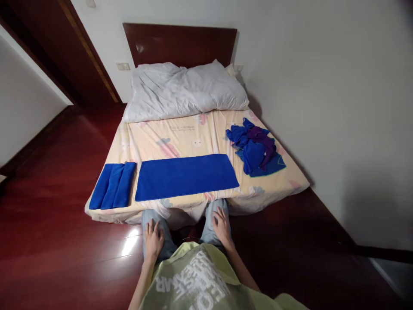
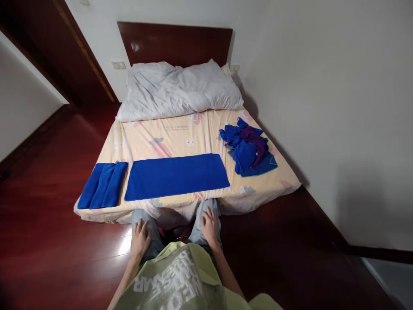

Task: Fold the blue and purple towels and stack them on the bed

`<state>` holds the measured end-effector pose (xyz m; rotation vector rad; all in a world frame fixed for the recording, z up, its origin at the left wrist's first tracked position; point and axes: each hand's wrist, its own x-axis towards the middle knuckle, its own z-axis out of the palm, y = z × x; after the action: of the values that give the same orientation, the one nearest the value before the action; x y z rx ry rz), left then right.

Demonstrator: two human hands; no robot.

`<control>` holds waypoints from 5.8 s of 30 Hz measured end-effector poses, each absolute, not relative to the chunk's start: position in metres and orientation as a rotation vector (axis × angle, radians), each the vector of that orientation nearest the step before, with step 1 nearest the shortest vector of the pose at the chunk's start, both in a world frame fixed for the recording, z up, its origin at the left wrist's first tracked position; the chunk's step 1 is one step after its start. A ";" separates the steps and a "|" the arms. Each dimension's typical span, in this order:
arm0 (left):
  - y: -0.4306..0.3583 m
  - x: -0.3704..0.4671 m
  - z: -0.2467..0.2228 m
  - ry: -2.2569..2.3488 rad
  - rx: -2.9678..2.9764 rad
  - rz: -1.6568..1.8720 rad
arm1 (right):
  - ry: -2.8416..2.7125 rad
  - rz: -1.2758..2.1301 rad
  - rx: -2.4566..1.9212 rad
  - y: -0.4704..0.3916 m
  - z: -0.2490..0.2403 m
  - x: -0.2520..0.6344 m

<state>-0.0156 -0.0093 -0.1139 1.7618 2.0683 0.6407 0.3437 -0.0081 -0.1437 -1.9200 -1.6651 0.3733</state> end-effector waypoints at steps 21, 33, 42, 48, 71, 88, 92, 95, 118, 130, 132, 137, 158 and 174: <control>0.097 0.162 -0.072 0.849 -0.158 1.200 | -1.714 0.410 -1.912 -0.006 -0.115 0.348; 0.137 0.177 -0.077 0.748 -0.240 1.257 | -1.708 0.438 -1.944 -0.004 -0.109 0.347; 0.142 0.176 -0.085 0.766 -0.272 1.261 | -1.716 0.411 -1.952 -0.003 -0.105 0.345; 0.140 0.178 -0.096 0.800 -0.205 1.282 | -1.802 0.530 -1.948 0.027 -0.094 0.356; 0.140 0.188 -0.117 0.813 -0.277 1.232 | -2.301 0.902 -1.884 0.432 -0.038 0.273; 0.137 0.188 -0.119 0.865 -0.248 1.203 | -2.360 0.754 -1.962 0.457 -0.057 0.263; 0.133 0.188 -0.115 0.914 -0.222 1.236 | -2.323 0.754 -1.941 0.456 -0.050 0.267; 0.129 0.187 -0.109 0.977 -0.166 1.265 | -2.257 0.770 -1.853 0.455 -0.046 0.270; 0.104 0.051 0.017 1.553 0.810 1.628 | -1.713 0.832 -1.162 0.367 0.104 0.305; 0.137 -0.035 0.150 1.533 1.168 1.667 | -1.352 0.948 -1.015 0.239 0.173 0.340; 0.147 -0.033 0.165 1.480 1.228 1.612 | -1.320 0.970 -1.034 0.230 0.180 0.348; 0.180 -0.023 0.196 1.383 1.245 1.574 | -1.241 0.943 -1.042 0.223 0.198 0.358; 0.207 -0.021 0.209 1.501 1.468 1.645 | -1.186 0.676 -1.015 0.211 0.200 0.360; 0.217 -0.018 0.201 1.389 1.401 1.665 | -1.100 0.703 -1.048 0.196 0.208 0.357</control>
<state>-0.0181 0.2174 0.2011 1.4012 1.3886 1.6646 0.3566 0.1964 0.2078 -1.0477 -1.0999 0.7031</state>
